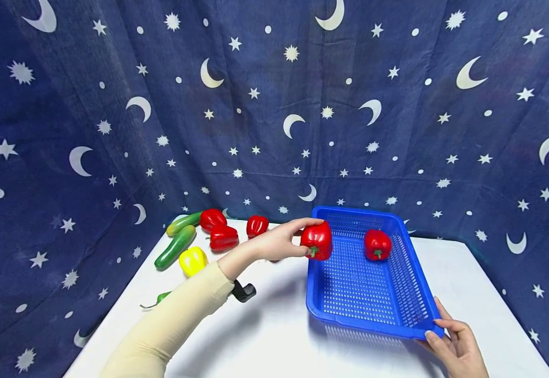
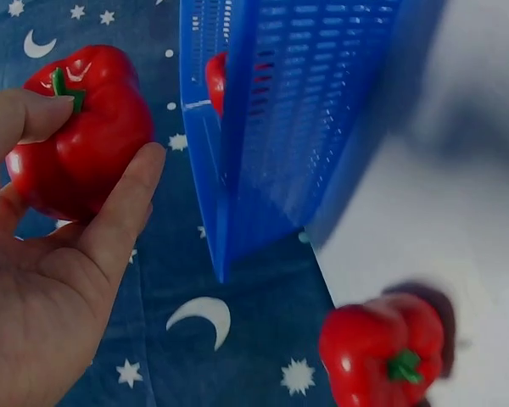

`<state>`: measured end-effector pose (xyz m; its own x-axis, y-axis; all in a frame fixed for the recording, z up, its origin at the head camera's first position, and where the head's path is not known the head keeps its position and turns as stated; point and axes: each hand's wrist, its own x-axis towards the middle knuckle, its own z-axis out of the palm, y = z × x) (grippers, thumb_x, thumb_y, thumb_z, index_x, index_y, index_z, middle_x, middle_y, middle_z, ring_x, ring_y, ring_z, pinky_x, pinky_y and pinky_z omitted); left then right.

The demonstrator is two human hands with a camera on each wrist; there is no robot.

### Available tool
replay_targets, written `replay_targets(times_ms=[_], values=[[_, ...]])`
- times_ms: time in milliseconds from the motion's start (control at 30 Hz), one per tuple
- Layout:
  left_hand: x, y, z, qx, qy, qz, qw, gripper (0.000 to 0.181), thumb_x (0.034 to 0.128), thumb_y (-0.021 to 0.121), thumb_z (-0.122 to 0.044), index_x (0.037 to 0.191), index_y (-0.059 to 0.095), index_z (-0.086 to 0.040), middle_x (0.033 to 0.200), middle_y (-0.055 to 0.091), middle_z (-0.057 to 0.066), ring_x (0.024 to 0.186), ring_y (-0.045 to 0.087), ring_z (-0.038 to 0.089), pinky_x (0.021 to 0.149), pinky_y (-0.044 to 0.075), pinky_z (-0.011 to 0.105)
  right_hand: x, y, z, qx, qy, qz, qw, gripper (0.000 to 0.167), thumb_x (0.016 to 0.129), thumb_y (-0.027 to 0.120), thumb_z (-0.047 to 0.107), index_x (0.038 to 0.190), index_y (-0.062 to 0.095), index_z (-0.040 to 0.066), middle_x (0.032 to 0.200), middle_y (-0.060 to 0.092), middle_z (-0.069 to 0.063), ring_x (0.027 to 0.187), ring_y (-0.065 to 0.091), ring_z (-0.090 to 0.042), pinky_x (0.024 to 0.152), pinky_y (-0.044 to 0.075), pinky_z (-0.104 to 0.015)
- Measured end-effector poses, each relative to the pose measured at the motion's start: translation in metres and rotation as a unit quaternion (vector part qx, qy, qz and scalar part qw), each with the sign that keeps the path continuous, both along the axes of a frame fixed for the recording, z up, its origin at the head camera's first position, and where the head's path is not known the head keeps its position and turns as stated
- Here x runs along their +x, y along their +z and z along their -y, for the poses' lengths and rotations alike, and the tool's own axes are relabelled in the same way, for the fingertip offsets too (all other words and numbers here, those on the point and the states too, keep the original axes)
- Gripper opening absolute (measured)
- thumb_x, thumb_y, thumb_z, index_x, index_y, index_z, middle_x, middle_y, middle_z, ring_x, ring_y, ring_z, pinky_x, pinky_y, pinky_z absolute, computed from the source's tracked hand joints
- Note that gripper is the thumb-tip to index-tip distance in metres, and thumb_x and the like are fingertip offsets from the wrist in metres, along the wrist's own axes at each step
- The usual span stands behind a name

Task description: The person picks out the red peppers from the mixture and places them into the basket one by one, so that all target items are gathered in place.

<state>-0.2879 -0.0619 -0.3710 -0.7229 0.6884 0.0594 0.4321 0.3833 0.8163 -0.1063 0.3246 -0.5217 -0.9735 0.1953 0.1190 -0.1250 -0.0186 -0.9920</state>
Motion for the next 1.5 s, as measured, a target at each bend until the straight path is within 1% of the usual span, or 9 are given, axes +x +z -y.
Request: replay_targets(times_ms=[100, 267, 433, 733, 833, 967, 1167, 1400, 1500], values=[[-0.004, 0.003, -0.015, -0.01, -0.01, -0.024, 0.9996, 0.073, 0.0917, 0.072, -0.011, 0.156, 0.043, -0.031, 0.145, 0.05, 0.0, 0.123, 0.054, 0.015, 0.091, 0.053, 0.027, 0.0, 0.0, -0.001, -0.009, 0.004, -0.008, 0.9999, 0.03, 0.103, 0.058, 0.003, 0.127, 0.039, 0.004, 0.17, 0.009, -0.015, 0.107, 0.056, 0.014, 0.074, 0.06, -0.028], [-0.008, 0.006, -0.037, -0.028, -0.013, -0.044, 0.9985, 0.072, 0.092, 0.071, -0.009, 0.155, 0.044, -0.028, 0.142, 0.052, 0.0, 0.122, 0.053, 0.015, 0.098, 0.052, 0.033, 0.0, 0.0, -0.001, -0.004, 0.001, -0.008, 1.0, 0.03, 0.103, 0.058, 0.004, 0.127, 0.039, 0.005, 0.17, 0.01, -0.014, 0.106, 0.056, 0.014, 0.073, 0.061, -0.029], [-0.011, 0.005, -0.055, -0.03, -0.019, -0.046, 0.9983, 0.07, 0.0921, 0.07, -0.007, 0.155, 0.044, -0.025, 0.144, 0.051, 0.001, 0.121, 0.052, 0.013, 0.099, 0.051, 0.032, 0.001, -0.001, -0.001, -0.005, -0.007, -0.009, 0.9999, 0.031, 0.103, 0.059, 0.003, 0.127, 0.041, 0.005, 0.17, 0.013, -0.012, 0.106, 0.054, 0.015, 0.074, 0.06, -0.027], [-0.017, -0.002, -0.078, -0.035, -0.024, -0.032, 0.9986, 0.071, 0.0913, 0.072, -0.006, 0.155, 0.045, -0.023, 0.147, 0.05, 0.001, 0.123, 0.052, 0.013, 0.093, 0.051, 0.023, 0.002, -0.002, -0.001, -0.009, -0.005, -0.01, 0.9999, 0.031, 0.103, 0.059, 0.003, 0.128, 0.041, 0.006, 0.17, 0.015, -0.009, 0.106, 0.055, 0.015, 0.074, 0.06, -0.026], [-0.019, -0.003, -0.084, -0.039, -0.024, -0.042, 0.9981, 0.071, 0.0906, 0.073, -0.005, 0.154, 0.046, -0.021, 0.146, 0.051, 0.002, 0.123, 0.053, 0.013, 0.095, 0.05, 0.024, 0.002, -0.002, -0.001, -0.016, 0.0, -0.023, 0.9996, 0.031, 0.103, 0.058, -0.001, 0.128, 0.042, 0.005, 0.17, 0.015, -0.009, 0.108, 0.055, 0.013, 0.075, 0.06, -0.026], [-0.023, -0.002, -0.092, -0.043, -0.021, -0.047, 0.9977, 0.071, 0.0904, 0.073, -0.006, 0.155, 0.045, -0.02, 0.148, 0.051, 0.002, 0.124, 0.053, 0.014, 0.097, 0.049, 0.025, 0.001, -0.002, -0.001, -0.013, 0.0, -0.022, 0.9997, 0.031, 0.103, 0.057, 0.0, 0.128, 0.041, 0.005, 0.17, 0.013, -0.01, 0.108, 0.055, 0.013, 0.074, 0.06, -0.027], [-0.026, 0.001, -0.103, -0.044, -0.02, -0.046, 0.9977, 0.071, 0.0913, 0.072, -0.006, 0.155, 0.045, -0.02, 0.146, 0.052, 0.004, 0.122, 0.053, 0.014, 0.093, 0.049, 0.021, 0.002, -0.003, 0.0, -0.007, -0.007, -0.012, 0.9999, 0.032, 0.103, 0.059, 0.002, 0.128, 0.04, 0.005, 0.17, 0.013, -0.012, 0.106, 0.055, 0.015, 0.074, 0.06, -0.026], [-0.026, 0.002, -0.114, -0.048, -0.013, -0.035, 0.9982, 0.07, 0.092, 0.071, -0.005, 0.155, 0.045, -0.021, 0.142, 0.054, 0.002, 0.118, 0.054, 0.013, 0.091, 0.05, 0.02, 0.001, -0.003, -0.001, 0.002, -0.002, -0.004, 1.0, 0.031, 0.104, 0.058, 0.004, 0.128, 0.039, 0.006, 0.17, 0.01, -0.012, 0.107, 0.054, 0.014, 0.074, 0.06, -0.027], [-0.026, 0.002, -0.117, -0.054, -0.004, -0.029, 0.9981, 0.07, 0.0918, 0.072, -0.006, 0.155, 0.046, -0.023, 0.141, 0.055, 0.001, 0.115, 0.055, 0.012, 0.088, 0.051, 0.02, 0.001, -0.003, -0.001, 0.009, -0.004, 0.008, 0.9999, 0.032, 0.104, 0.059, 0.007, 0.129, 0.039, 0.008, 0.17, 0.01, -0.011, 0.113, 0.054, 0.011, 0.076, 0.06, -0.027]])
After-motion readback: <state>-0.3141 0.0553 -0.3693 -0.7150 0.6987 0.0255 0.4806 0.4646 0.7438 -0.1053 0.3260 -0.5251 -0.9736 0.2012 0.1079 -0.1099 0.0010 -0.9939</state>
